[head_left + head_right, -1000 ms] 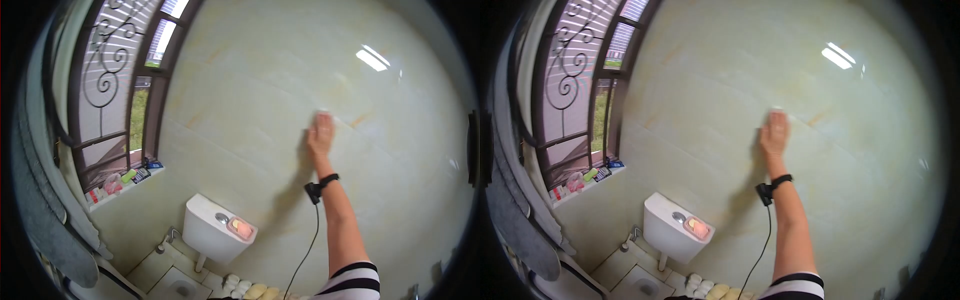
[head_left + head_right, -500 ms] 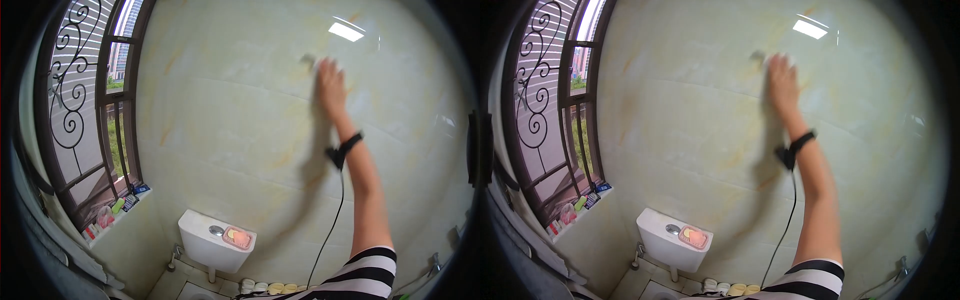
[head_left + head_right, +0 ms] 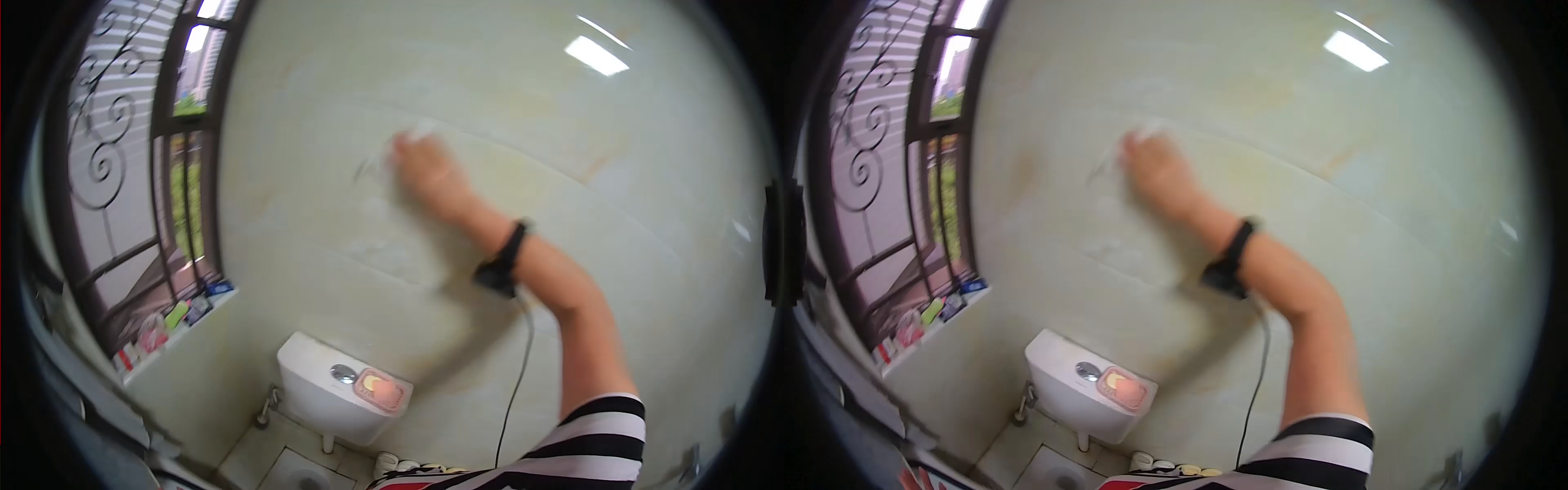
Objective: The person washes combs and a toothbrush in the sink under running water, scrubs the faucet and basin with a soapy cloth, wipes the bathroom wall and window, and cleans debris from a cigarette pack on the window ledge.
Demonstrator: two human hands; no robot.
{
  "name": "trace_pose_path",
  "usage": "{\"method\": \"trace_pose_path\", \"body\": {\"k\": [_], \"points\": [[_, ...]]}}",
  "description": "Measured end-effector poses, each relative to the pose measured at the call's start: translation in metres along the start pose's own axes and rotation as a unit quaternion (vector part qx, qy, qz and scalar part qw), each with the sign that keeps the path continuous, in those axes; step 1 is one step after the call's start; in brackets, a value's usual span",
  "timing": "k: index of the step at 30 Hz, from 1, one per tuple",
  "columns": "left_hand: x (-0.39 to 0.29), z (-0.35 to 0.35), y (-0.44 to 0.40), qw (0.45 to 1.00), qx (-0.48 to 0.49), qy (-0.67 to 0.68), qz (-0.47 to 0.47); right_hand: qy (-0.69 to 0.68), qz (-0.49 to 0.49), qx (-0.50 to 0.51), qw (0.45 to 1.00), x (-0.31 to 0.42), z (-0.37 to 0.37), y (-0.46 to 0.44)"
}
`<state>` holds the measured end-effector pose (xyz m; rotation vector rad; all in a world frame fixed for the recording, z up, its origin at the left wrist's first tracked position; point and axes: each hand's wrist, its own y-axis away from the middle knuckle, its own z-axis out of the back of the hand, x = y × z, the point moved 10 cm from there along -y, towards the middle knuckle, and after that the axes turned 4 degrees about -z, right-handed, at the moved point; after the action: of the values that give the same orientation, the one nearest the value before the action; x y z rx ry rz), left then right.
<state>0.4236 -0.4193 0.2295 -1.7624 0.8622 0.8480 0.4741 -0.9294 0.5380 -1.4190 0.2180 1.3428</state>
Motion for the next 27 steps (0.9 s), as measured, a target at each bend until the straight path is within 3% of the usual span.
{"method": "trace_pose_path", "body": {"k": [2,3,4,5,7,8,9,11,13,15,16,18,19,21,23,27], "points": [[0.016,0.025,0.006,0.998,-0.042,0.011,0.047,0.207,-0.14,-0.113,0.962,-0.124,0.054,-0.039],[0.022,0.034,0.011,0.998,-0.047,0.006,0.049,0.295,-0.128,-0.201,0.925,-0.176,0.081,-0.048],[0.024,0.043,0.016,0.997,-0.063,0.002,0.047,0.259,-0.262,-0.181,0.912,-0.26,0.095,-0.054],[0.031,0.049,0.018,0.996,-0.072,-0.01,0.051,0.304,-0.273,-0.24,0.881,-0.3,0.113,-0.054],[0.048,0.067,0.027,0.993,-0.109,0.008,0.048,0.298,-0.312,-0.232,0.872,-0.321,0.124,-0.072],[0.072,0.076,0.035,0.985,-0.133,-0.013,0.109,0.287,-0.341,-0.205,0.871,-0.315,0.117,-0.082],[0.087,0.082,0.04,0.972,-0.161,-0.041,0.169,0.252,-0.318,-0.189,0.894,-0.299,0.099,-0.096],[0.076,0.071,0.037,0.982,-0.105,-0.047,0.147,0.228,-0.158,-0.268,0.923,-0.217,0.061,-0.123],[0.08,0.078,0.038,0.98,-0.092,-0.066,0.165,0.168,-0.135,-0.231,0.949,-0.136,0.011,-0.145],[0.087,0.09,0.041,0.98,-0.068,-0.07,0.172,0.031,-0.12,-0.116,0.986,-0.026,-0.035,-0.155],[0.096,0.099,0.043,0.976,-0.06,-0.077,0.195,0.173,-0.042,-0.173,0.969,0.013,-0.088,-0.155],[0.105,0.115,0.045,0.969,-0.049,-0.087,0.226,0.011,0.021,-0.03,0.999,0.148,-0.119,-0.13],[0.105,0.126,0.046,0.97,-0.055,-0.091,0.22,-0.077,0.073,-0.066,0.992,0.203,-0.129,-0.107],[0.113,0.154,0.058,0.962,-0.063,-0.107,0.243,-0.131,0.146,0.01,0.981,0.289,-0.181,-0.046],[0.107,0.182,0.063,0.963,-0.075,-0.125,0.225,-0.137,0.205,0.113,0.962,0.337,-0.168,0.004],[0.098,0.225,0.075,0.958,-0.103,-0.122,0.237,-0.186,0.214,0.095,0.954,0.314,-0.155,0.025]]}}
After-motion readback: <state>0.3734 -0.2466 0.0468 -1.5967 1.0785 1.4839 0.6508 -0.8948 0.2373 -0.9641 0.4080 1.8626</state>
